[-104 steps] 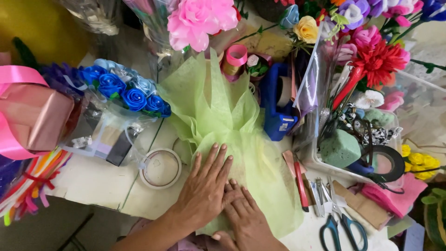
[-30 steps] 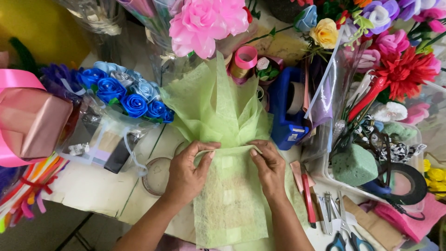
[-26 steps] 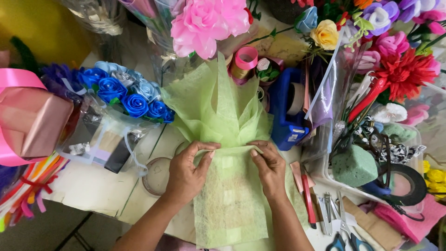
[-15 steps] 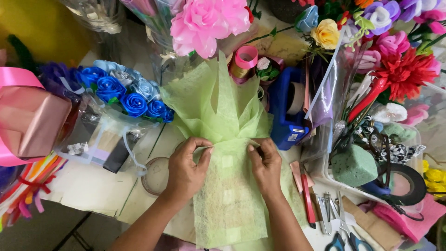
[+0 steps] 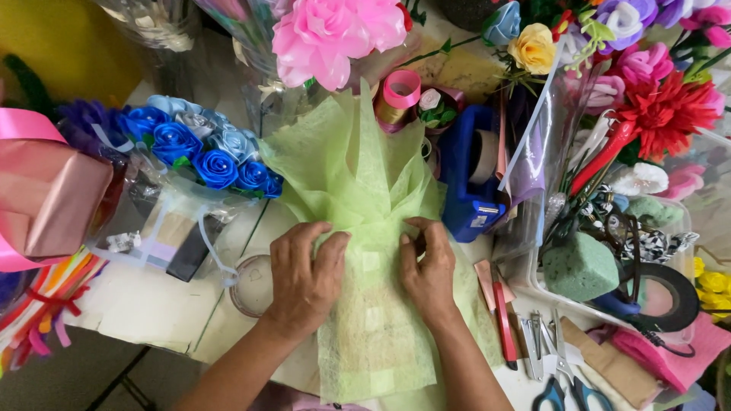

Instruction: The person wraps a small cardboard box with green tissue paper by hand, applying double-sided tape to the box and pressing the paper into place using shears to cut the tape.

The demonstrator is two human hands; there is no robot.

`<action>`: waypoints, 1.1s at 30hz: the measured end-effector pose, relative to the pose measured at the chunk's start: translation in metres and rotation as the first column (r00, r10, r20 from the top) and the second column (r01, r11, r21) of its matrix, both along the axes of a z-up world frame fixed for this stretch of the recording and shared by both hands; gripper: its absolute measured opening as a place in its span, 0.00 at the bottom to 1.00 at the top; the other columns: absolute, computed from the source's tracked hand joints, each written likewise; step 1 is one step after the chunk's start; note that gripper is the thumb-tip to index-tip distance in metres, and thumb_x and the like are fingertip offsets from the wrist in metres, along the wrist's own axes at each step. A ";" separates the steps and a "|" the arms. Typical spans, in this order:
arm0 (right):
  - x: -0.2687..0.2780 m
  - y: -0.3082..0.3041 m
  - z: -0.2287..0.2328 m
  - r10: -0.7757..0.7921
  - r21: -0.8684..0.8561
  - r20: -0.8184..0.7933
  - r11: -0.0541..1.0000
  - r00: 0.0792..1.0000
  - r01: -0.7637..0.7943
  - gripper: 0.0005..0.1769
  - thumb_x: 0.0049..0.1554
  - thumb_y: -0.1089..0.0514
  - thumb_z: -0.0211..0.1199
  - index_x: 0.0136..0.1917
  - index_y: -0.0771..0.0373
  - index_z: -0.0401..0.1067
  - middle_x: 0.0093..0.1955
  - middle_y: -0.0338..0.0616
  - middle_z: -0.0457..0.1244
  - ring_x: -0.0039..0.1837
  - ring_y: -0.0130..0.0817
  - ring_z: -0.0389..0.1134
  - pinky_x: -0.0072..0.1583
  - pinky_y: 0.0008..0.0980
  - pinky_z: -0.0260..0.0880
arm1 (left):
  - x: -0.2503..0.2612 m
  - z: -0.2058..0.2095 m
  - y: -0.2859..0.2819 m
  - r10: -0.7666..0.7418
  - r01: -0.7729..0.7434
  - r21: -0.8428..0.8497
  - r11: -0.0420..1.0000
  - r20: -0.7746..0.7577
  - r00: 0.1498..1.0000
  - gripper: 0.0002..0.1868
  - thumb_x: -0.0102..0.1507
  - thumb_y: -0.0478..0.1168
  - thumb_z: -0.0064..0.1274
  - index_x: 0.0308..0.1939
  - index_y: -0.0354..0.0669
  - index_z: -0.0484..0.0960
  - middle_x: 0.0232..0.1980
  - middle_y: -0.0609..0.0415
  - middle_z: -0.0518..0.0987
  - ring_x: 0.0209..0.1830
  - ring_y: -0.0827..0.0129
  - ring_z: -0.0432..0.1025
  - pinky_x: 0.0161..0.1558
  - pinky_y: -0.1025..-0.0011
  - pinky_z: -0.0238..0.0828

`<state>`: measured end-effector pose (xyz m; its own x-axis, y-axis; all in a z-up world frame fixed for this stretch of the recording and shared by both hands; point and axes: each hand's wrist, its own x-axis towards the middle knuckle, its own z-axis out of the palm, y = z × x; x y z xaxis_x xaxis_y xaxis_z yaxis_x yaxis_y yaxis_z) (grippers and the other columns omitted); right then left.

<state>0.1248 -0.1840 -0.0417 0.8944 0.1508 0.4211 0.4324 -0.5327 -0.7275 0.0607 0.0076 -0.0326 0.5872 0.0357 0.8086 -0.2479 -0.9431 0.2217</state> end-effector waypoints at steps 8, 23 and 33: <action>-0.002 0.001 0.002 -0.012 0.008 -0.026 1.000 1.000 0.013 0.12 0.60 0.63 0.57 0.58 0.61 0.69 0.37 0.37 0.57 0.38 0.29 0.59 0.45 0.31 0.63 | 0.002 0.026 0.004 -0.202 0.355 0.466 0.811 -0.346 0.916 0.22 0.64 0.32 0.52 0.63 0.43 0.78 0.63 0.53 0.76 0.52 0.63 0.70 0.45 0.64 0.67; -0.061 0.006 0.057 0.235 -0.280 0.045 0.936 0.971 -0.214 0.26 0.62 0.67 0.49 0.73 0.71 0.60 0.79 0.64 0.52 0.77 0.61 0.59 0.64 0.48 0.73 | 0.003 0.011 -0.002 -0.188 0.397 0.445 0.803 -0.443 0.876 0.19 0.62 0.36 0.52 0.57 0.41 0.83 0.67 0.50 0.75 0.57 0.59 0.67 0.50 0.57 0.68; -0.058 0.020 0.013 0.186 -0.493 -0.024 0.853 0.982 -0.174 0.33 0.69 0.50 0.38 0.79 0.75 0.49 0.84 0.67 0.41 0.85 0.59 0.39 0.80 0.51 0.44 | -0.026 -0.003 0.001 -0.279 0.365 0.244 0.899 -0.323 0.904 0.23 0.62 0.25 0.50 0.62 0.27 0.77 0.66 0.38 0.76 0.68 0.54 0.68 0.70 0.64 0.66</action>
